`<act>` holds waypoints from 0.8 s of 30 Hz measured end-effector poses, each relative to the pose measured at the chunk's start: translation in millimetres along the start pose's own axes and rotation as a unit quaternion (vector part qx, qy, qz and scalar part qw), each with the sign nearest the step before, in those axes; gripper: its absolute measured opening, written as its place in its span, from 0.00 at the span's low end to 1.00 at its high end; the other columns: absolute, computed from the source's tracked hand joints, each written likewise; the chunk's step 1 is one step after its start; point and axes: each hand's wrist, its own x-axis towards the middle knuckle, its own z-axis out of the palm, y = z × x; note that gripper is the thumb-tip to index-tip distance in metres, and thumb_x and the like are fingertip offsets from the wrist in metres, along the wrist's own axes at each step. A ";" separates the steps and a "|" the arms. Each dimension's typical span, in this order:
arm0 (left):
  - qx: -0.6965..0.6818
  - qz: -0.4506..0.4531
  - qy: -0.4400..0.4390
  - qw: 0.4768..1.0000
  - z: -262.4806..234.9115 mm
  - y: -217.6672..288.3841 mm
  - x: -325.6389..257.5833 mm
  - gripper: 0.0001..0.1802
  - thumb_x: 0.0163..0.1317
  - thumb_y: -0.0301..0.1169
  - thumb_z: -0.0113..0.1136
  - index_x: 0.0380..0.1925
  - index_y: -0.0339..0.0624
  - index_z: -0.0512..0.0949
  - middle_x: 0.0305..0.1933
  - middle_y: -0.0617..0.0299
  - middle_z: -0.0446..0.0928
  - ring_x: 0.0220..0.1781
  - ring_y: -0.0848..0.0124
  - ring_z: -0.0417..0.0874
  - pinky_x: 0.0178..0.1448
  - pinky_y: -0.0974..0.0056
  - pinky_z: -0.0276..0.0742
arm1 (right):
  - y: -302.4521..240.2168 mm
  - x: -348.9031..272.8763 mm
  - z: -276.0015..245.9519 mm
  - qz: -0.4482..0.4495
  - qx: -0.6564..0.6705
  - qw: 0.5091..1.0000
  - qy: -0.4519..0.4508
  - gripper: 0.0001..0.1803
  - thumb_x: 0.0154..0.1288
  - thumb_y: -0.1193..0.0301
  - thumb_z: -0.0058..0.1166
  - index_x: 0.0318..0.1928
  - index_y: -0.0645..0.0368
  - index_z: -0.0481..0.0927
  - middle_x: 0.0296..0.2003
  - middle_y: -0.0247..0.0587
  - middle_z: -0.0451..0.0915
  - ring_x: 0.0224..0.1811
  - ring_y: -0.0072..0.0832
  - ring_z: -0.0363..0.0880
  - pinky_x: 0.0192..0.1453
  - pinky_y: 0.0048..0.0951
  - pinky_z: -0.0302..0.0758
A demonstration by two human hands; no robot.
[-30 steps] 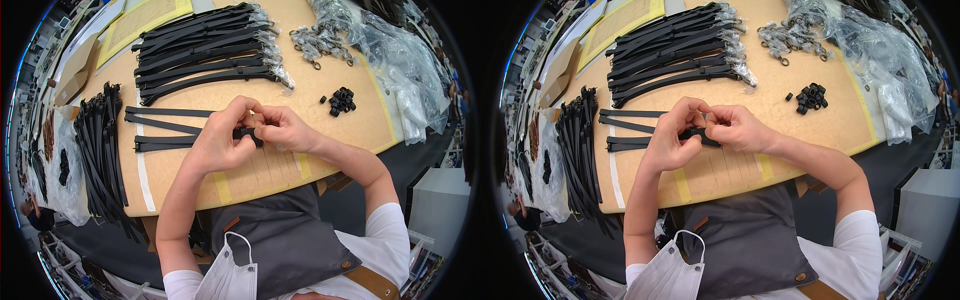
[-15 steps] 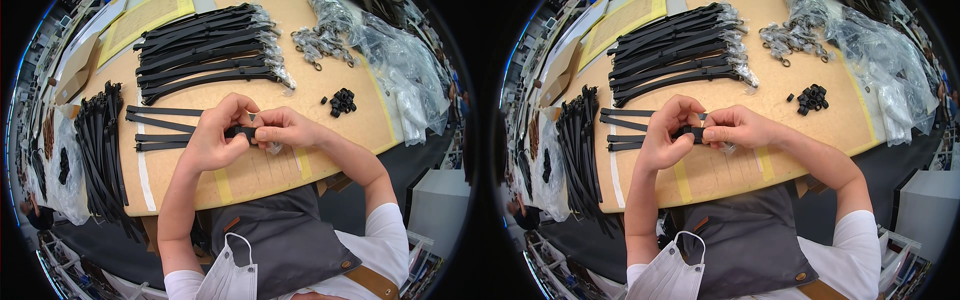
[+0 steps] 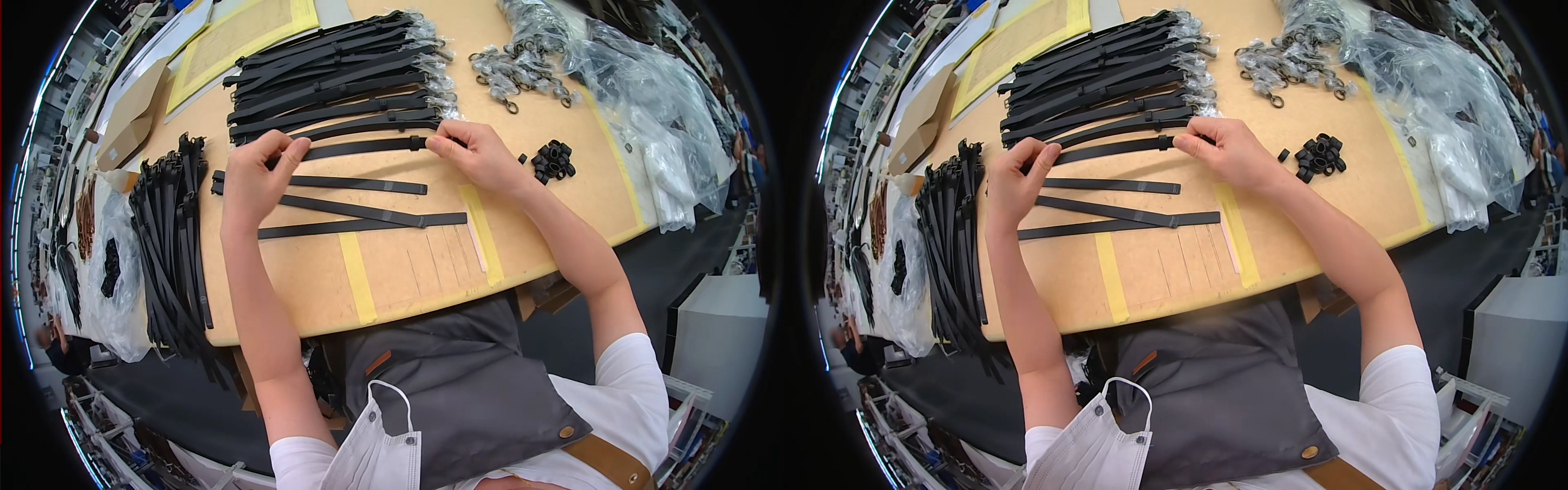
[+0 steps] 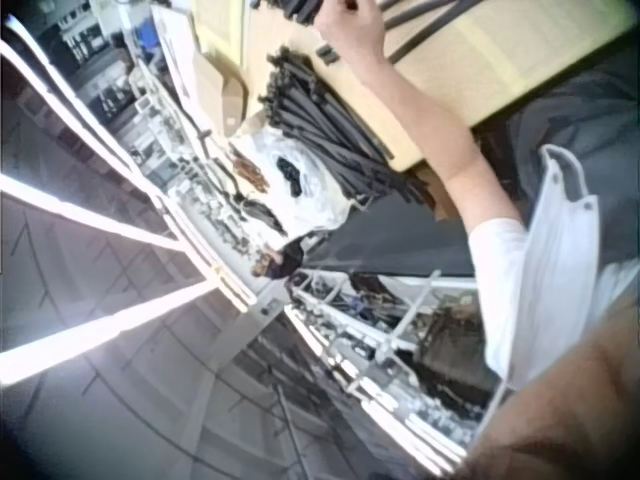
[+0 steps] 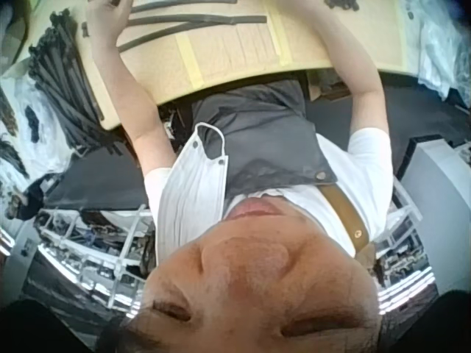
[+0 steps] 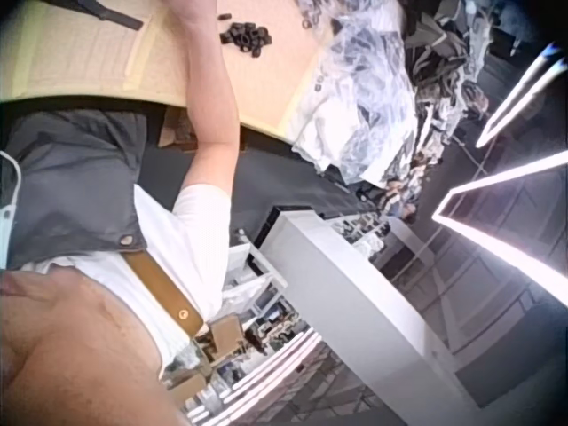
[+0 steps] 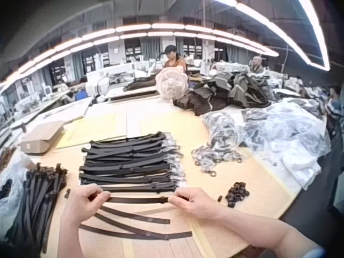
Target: The person assembles black fabric straps by inserting small black plastic clips into the ends of the straps. They pick up a strap, slide a clip onto it, and place the finished unit on a growing pile on the table. The process is repeated continuously throughout the video.
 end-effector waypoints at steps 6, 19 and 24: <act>0.114 0.081 -0.034 0.990 18.8 -47.3 32.3 0.14 0.64 0.38 0.71 0.34 0.38 0.79 0.32 0.58 0.80 0.38 0.62 0.78 0.45 0.62 0.71 | 6.9 9.4 9.1 -0.025 -0.102 0.992 0.075 0.13 0.70 0.64 0.63 0.37 0.63 0.81 0.26 0.35 0.75 0.31 0.24 0.71 0.37 0.30 0.70; -0.015 0.074 -0.255 0.964 62.9 18.0 -6.0 0.09 0.60 0.27 0.70 0.35 0.39 0.77 0.39 0.59 0.75 0.47 0.61 0.72 0.53 0.61 0.72 | 0.1 6.7 -13.3 -0.126 -0.117 0.965 0.198 0.07 0.67 0.73 0.62 0.43 0.61 0.84 0.37 0.39 0.85 0.42 0.30 0.82 0.50 0.31 0.78; -0.029 0.014 -0.300 0.953 55.7 25.9 -0.4 0.08 0.62 0.27 0.67 0.34 0.37 0.77 0.33 0.57 0.79 0.38 0.64 0.78 0.44 0.62 0.76 | -5.7 -21.7 -106.3 -0.016 -0.124 0.985 0.120 0.09 0.68 0.72 0.62 0.47 0.59 0.85 0.39 0.37 0.87 0.41 0.24 0.83 0.50 0.27 0.79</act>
